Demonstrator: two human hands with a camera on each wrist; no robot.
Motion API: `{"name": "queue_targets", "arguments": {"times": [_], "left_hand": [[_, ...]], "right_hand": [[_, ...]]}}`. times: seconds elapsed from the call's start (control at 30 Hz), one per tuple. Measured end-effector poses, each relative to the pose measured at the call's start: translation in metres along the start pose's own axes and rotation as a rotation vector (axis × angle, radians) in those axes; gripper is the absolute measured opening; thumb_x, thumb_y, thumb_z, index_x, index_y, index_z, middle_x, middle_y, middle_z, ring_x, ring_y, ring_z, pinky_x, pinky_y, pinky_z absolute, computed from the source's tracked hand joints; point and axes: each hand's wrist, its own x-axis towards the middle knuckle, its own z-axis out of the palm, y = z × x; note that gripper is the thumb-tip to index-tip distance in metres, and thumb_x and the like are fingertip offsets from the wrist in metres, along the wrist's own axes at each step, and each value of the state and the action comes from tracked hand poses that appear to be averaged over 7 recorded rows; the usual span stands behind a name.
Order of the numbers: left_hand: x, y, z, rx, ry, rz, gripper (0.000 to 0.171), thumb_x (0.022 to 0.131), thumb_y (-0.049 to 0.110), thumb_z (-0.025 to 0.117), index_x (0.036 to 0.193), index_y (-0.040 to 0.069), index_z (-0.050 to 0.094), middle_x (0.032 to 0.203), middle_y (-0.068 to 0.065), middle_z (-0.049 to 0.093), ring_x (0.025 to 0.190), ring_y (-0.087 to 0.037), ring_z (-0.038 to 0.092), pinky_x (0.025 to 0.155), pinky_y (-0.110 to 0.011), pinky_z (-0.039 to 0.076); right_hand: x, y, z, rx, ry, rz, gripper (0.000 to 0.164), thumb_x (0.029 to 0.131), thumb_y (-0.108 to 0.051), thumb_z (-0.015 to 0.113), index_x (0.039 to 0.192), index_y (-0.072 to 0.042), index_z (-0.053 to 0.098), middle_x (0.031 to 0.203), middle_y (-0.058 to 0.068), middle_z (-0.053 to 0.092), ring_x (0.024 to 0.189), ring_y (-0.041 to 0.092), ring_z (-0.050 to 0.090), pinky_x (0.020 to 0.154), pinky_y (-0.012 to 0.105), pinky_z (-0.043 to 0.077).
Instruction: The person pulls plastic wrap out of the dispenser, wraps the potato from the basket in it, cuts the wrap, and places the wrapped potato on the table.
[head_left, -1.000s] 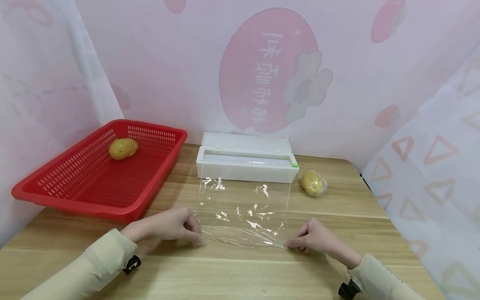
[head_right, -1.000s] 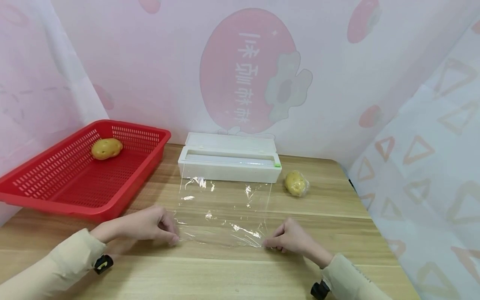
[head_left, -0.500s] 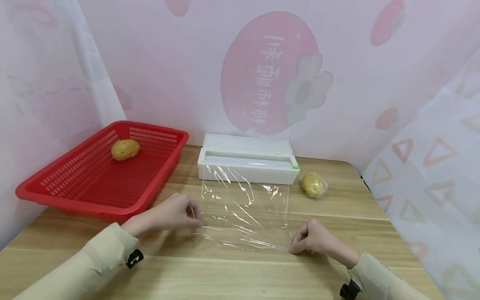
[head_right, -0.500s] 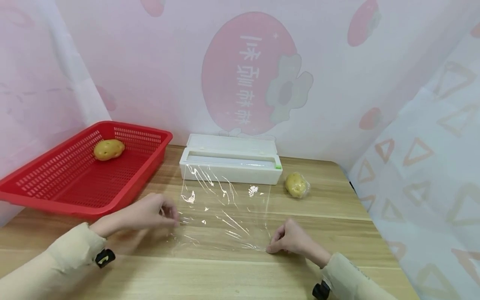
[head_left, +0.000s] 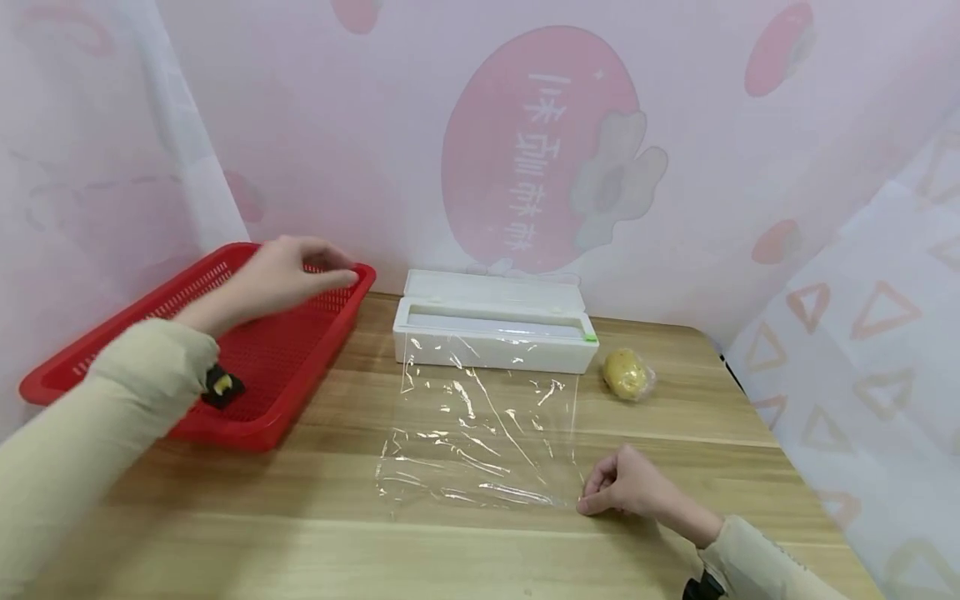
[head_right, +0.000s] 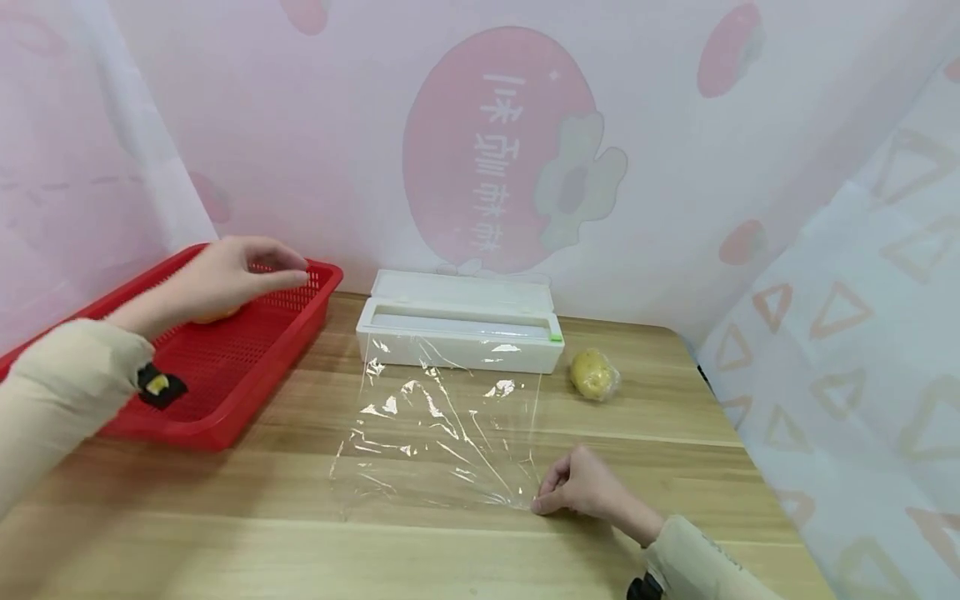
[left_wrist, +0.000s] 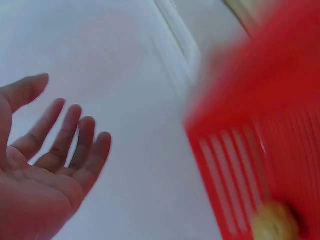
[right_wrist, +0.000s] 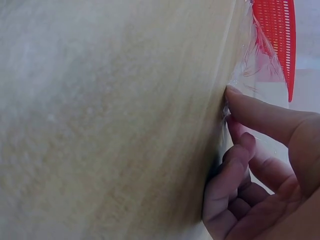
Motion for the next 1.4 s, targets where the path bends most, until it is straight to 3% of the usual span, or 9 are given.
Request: {"name": "queue_targets", "arguments": {"times": [0.17, 0.2, 0.3, 0.43, 0.6, 0.83, 1.07, 1.27, 1.4], "left_hand": [[0.017, -0.068, -0.025, -0.019, -0.036, -0.058, 0.057, 0.09, 0.038, 0.073, 0.134, 0.006, 0.058, 0.13, -0.017, 0.06, 0.12, -0.031, 0.054, 0.097, -0.042, 0.04], [0.018, -0.082, -0.028, -0.024, -0.045, -0.076, 0.06, 0.089, 0.039, 0.074, 0.136, 0.007, 0.057, 0.132, -0.017, 0.059, 0.122, -0.03, 0.053, 0.097, -0.036, 0.04], [0.018, -0.117, -0.035, -0.036, -0.092, -0.149, 0.067, 0.087, 0.042, 0.074, 0.14, 0.007, 0.054, 0.137, -0.018, 0.055, 0.127, -0.033, 0.047, 0.1, -0.038, 0.037], [0.009, -0.152, -0.04, -0.039, -0.146, -0.226, 0.072, 0.087, 0.049, 0.072, 0.142, 0.007, 0.051, 0.139, -0.02, 0.052, 0.129, -0.036, 0.042, 0.101, -0.055, 0.034], [-0.012, -0.183, -0.042, -0.057, -0.151, -0.29, 0.076, 0.087, 0.052, 0.07, 0.144, 0.007, 0.048, 0.142, -0.023, 0.047, 0.129, -0.04, 0.038, 0.099, -0.059, 0.033], [-0.038, -0.2, -0.042, -0.013, -0.103, -0.372, 0.078, 0.088, 0.055, 0.068, 0.141, 0.001, 0.05, 0.142, -0.03, 0.042, 0.124, -0.045, 0.035, 0.089, -0.054, 0.04], [-0.04, -0.215, -0.033, 0.006, -0.058, -0.375, 0.076, 0.085, 0.053, 0.072, 0.137, 0.0, 0.055, 0.137, -0.028, 0.049, 0.115, -0.038, 0.041, 0.077, -0.039, 0.045], [-0.032, -0.22, -0.023, -0.021, -0.154, -0.321, 0.074, 0.083, 0.053, 0.073, 0.139, 0.008, 0.056, 0.135, -0.021, 0.054, 0.118, -0.036, 0.045, 0.078, -0.04, 0.049], [-0.025, -0.218, -0.015, -0.017, -0.216, -0.268, 0.07, 0.085, 0.052, 0.072, 0.139, 0.01, 0.057, 0.136, -0.02, 0.054, 0.121, -0.037, 0.045, 0.085, -0.048, 0.047]], "right_hand": [[-0.009, 0.002, 0.004, -0.006, -0.001, -0.014, 0.02, 0.069, -0.015, 0.089, 0.069, -0.008, 0.071, 0.06, -0.002, 0.06, 0.052, 0.006, 0.046, 0.045, 0.019, 0.036], [-0.011, 0.003, 0.005, 0.005, -0.004, -0.015, 0.02, 0.069, -0.014, 0.089, 0.069, -0.008, 0.071, 0.059, -0.001, 0.06, 0.051, 0.006, 0.046, 0.044, 0.018, 0.036], [-0.017, 0.005, 0.009, 0.025, -0.011, -0.023, 0.019, 0.069, -0.013, 0.089, 0.069, -0.007, 0.07, 0.059, 0.0, 0.06, 0.051, 0.006, 0.046, 0.044, 0.018, 0.036], [-0.024, 0.007, 0.013, 0.057, -0.027, -0.039, 0.018, 0.069, -0.01, 0.088, 0.069, -0.006, 0.071, 0.059, 0.0, 0.06, 0.051, 0.004, 0.046, 0.045, 0.017, 0.035], [-0.033, 0.006, 0.019, 0.063, -0.048, -0.06, 0.018, 0.07, -0.011, 0.089, 0.068, -0.007, 0.071, 0.058, -0.003, 0.059, 0.051, 0.002, 0.046, 0.045, 0.016, 0.036], [-0.042, 0.005, 0.023, 0.046, -0.06, -0.072, 0.019, 0.069, -0.016, 0.089, 0.068, -0.011, 0.071, 0.059, -0.006, 0.059, 0.052, 0.001, 0.047, 0.046, 0.015, 0.036], [-0.047, 0.005, 0.023, 0.059, -0.066, -0.087, 0.018, 0.07, -0.015, 0.088, 0.068, -0.01, 0.071, 0.059, -0.006, 0.059, 0.052, 0.001, 0.047, 0.046, 0.015, 0.036], [-0.047, 0.004, 0.021, 0.057, -0.06, -0.076, 0.019, 0.07, -0.016, 0.089, 0.068, -0.01, 0.071, 0.057, -0.007, 0.057, 0.051, 0.0, 0.045, 0.045, 0.015, 0.035], [-0.049, 0.004, 0.019, 0.078, -0.06, -0.079, 0.019, 0.07, -0.013, 0.088, 0.068, -0.008, 0.07, 0.057, -0.006, 0.056, 0.05, 0.001, 0.044, 0.044, 0.016, 0.034]]}}
